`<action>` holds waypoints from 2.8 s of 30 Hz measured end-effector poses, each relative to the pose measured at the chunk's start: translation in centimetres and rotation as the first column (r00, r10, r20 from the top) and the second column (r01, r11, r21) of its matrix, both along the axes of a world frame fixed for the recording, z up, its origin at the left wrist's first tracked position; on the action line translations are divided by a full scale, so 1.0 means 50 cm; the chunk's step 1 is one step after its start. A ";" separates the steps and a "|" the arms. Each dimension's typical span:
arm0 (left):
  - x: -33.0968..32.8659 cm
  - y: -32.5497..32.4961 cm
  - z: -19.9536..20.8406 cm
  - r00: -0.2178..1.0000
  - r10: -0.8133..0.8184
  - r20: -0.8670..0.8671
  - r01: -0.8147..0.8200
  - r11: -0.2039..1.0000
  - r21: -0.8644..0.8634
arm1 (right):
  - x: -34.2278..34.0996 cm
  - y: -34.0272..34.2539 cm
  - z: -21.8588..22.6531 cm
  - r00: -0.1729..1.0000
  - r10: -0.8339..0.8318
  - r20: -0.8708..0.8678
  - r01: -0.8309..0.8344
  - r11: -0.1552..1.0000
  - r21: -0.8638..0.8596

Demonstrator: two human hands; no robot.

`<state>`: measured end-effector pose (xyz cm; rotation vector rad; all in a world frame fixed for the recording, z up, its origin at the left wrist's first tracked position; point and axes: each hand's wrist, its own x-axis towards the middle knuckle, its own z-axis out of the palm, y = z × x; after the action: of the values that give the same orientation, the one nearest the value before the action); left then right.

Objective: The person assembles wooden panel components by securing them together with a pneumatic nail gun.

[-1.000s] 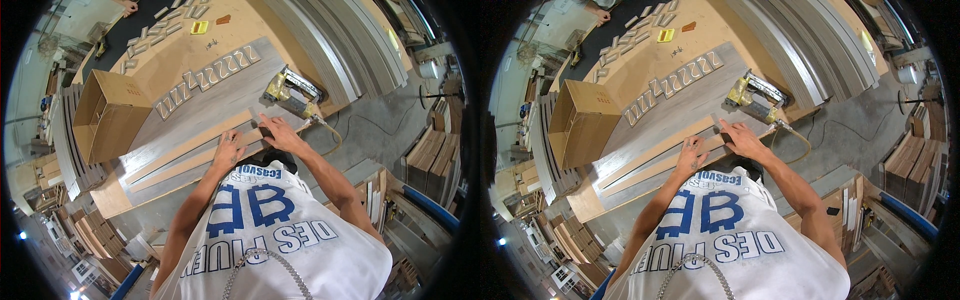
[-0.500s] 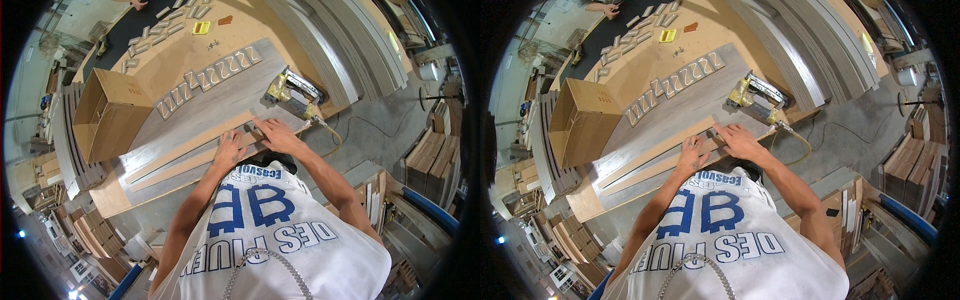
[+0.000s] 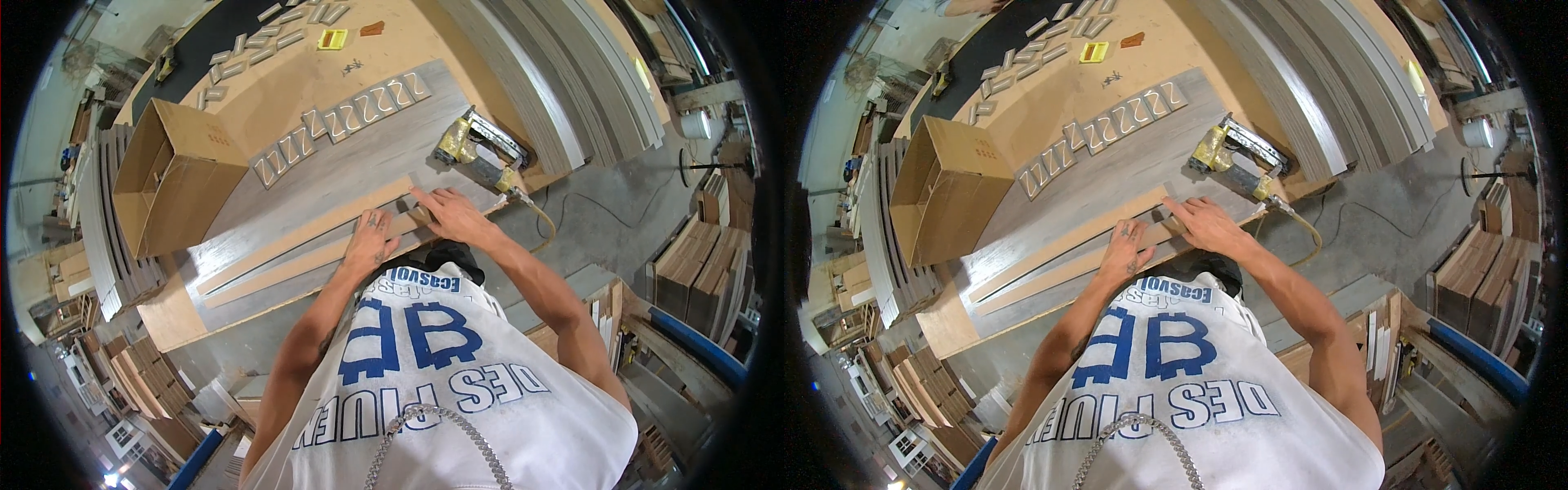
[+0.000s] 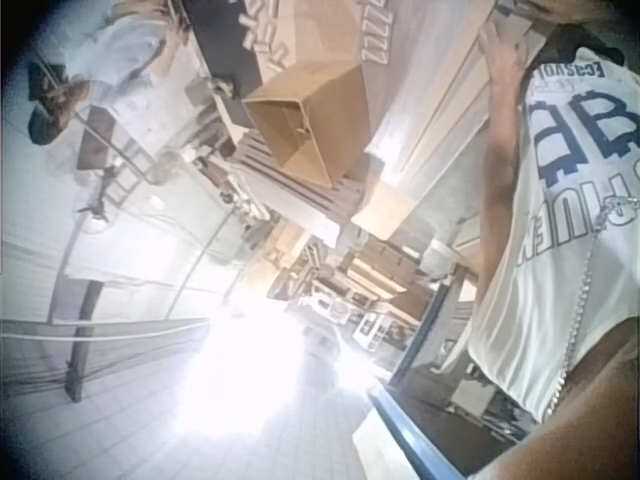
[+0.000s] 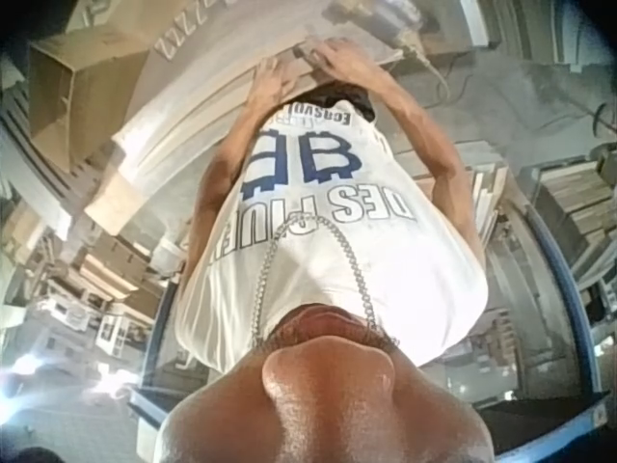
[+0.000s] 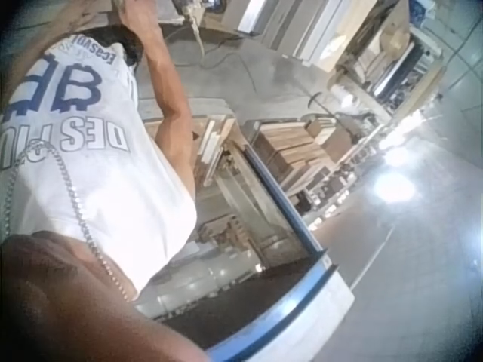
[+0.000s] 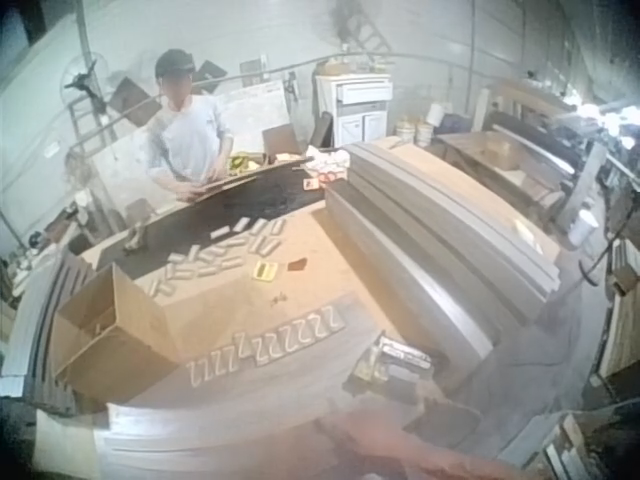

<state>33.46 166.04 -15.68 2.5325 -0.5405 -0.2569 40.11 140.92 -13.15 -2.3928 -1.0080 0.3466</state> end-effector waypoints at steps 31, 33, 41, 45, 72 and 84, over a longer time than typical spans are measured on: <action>0.006 -0.083 -0.025 0.993 0.081 -0.083 -0.086 0.994 -0.066 | -0.124 0.013 -0.031 0.547 -0.392 -0.740 0.709 0.688 0.159; 0.003 -0.084 -0.024 0.992 0.104 -0.075 -0.109 0.992 -0.060 | -0.124 0.019 -0.025 0.536 -0.411 -0.737 0.724 0.674 0.149; 0.004 -0.081 -0.016 0.990 0.114 -0.079 -0.121 0.988 -0.097 | -0.121 0.023 -0.009 0.525 -0.436 -0.731 0.730 0.672 0.123; 0.003 -0.085 -0.010 0.989 0.132 -0.072 -0.136 0.988 -0.068 | -0.120 0.022 -0.016 0.547 -0.450 -0.706 0.717 0.688 0.117; -0.006 -0.086 -0.028 0.987 0.158 0.025 -0.149 0.964 -0.222 | -0.034 -0.035 0.197 0.421 -0.545 -0.725 0.559 0.786 -0.265; -0.003 -0.079 -0.010 0.989 0.126 -0.076 -0.139 0.966 -0.218 | -0.037 -0.003 0.196 0.469 -0.575 -0.671 0.546 0.786 -0.291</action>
<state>33.29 162.09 -16.17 2.3223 -0.3524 -0.2117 38.25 140.75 -3.34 -2.1081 0.1902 0.9717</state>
